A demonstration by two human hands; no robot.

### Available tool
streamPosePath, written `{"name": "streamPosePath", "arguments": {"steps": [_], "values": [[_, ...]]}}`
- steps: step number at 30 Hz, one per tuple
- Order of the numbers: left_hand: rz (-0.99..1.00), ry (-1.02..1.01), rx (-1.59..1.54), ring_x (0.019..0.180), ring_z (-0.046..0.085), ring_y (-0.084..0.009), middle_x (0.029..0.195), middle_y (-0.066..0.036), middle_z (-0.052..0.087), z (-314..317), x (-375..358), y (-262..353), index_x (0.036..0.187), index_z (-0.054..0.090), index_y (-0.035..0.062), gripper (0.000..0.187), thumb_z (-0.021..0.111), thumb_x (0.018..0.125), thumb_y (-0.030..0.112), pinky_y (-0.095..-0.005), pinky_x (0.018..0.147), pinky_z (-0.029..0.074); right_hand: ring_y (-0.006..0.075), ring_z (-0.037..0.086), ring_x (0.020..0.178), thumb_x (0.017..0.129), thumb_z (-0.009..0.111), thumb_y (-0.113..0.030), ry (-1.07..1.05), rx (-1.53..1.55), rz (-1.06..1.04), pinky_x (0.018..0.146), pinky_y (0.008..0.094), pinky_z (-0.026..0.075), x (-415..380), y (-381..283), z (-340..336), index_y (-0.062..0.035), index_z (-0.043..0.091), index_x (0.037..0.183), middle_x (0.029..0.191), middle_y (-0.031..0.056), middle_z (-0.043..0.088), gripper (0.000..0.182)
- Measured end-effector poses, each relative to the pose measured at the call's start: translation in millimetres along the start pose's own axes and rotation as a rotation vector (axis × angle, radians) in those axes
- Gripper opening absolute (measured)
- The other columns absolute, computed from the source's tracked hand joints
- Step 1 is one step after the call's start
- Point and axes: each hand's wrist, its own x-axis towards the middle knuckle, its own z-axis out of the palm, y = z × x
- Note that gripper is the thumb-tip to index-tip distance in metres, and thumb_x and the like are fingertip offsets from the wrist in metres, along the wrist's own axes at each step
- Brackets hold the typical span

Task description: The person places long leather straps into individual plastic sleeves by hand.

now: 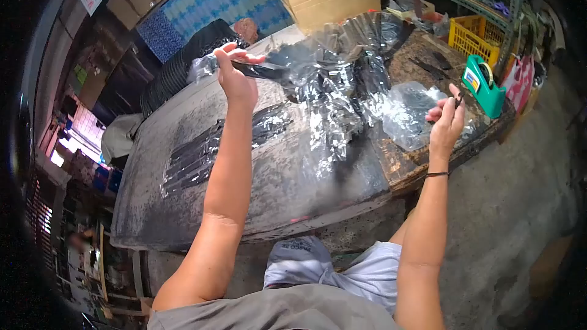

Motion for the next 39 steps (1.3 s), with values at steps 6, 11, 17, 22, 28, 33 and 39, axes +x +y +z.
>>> {"name": "streamPosePath", "arguments": {"steps": [6,11,17,22,28,33,39], "values": [[-0.508,-0.382,-0.537,0.061,0.062,-0.0239,0.074,-0.006,0.059,-36.6,-69.5,34.2,0.126,0.041,0.0086,0.076,0.039,0.083,0.071,-0.0461,0.062,0.056,0.0024,0.043,0.053,0.097,0.053,-0.02,-0.23,0.011,0.285,0.044,0.018,0.033,-66.9,-45.0,13.4,-0.0064,0.058,0.113,0.072,-0.0021,0.054,0.022],[-0.725,-0.64,-0.474,0.074,0.065,-0.0224,0.08,-0.006,0.06,-55.5,-147.2,38.7,0.137,0.032,0.008,0.075,0.038,0.089,0.065,-0.0407,0.073,0.055,0.0049,0.052,0.07,0.094,0.06,-0.016,-0.538,-0.143,0.361,0.062,0.0185,0.041,-173.9,-71.8,39.5,-0.0036,0.064,0.1,0.086,-0.0008,0.063,0.015],[-0.557,-0.811,-0.202,0.122,0.044,-0.0192,0.136,-0.013,0.046,-56.6,-191.9,56.7,0.137,0.044,0.0066,0.069,0.04,0.093,0.06,-0.0355,0.103,0.034,0.0071,0.054,0.085,0.088,0.063,-0.008,-0.655,-0.018,0.336,0.077,0.0216,0.044,-238.7,-84.9,71.0,-0.0014,0.056,0.114,0.098,0.0035,0.061,0.027],[-0.547,-0.84,-0.16,0.109,0.052,-0.0175,0.131,-0.011,0.047,-58.5,-206.2,52.7,0.134,0.046,0.0049,0.065,0.048,0.092,0.054,-0.0312,0.092,0.043,0.0071,0.052,0.085,0.09,0.062,-0.009,-0.771,0.066,0.496,0.074,0.0224,0.043,-247.3,-77.4,71.5,-0.0006,0.058,0.105,0.097,0.0021,0.059,0.018],[-0.603,-0.526,-0.349,0.098,0.062,-0.0162,0.112,-0.012,0.062,-63.1,-215.6,53.6,0.125,0.049,-0.0004,0.045,0.052,0.096,0.035,-0.028,0.077,0.053,0.0022,0.046,0.073,0.091,0.059,-0.007,-0.726,-0.055,0.379,0.064,0.0194,0.039,-265.8,-55.6,67.3,-0.0035,0.059,0.097,0.086,-0.0058,0.055,0.007],[-0.681,-0.387,-0.337,0.092,0.064,-0.0198,0.101,-0.014,0.066,-70.8,-215.1,60.7,0.113,0.054,0.0009,0.021,0.054,0.096,0.014,-0.0311,0.078,0.055,0.0022,0.046,0.074,0.092,0.058,-0.008,-0.74,-0.224,0.408,0.065,0.0191,0.039,-278.5,-74.9,68.3,-0.0028,0.06,0.097,0.083,-0.0057,0.055,0.008],[-0.675,-0.36,-0.376,0.091,0.065,-0.0194,0.099,-0.013,0.066,-68.3,-222.6,68.7,0.117,0.054,0.001,0.024,0.054,0.096,0.013,-0.0326,0.079,0.054,0.002,0.044,0.073,0.094,0.057,-0.012,-0.685,-0.21,0.358,0.064,0.0189,0.038,-276.0,-71.3,65.7,-0.0031,0.059,0.093,0.081,-0.0064,0.053,0.01]]}}
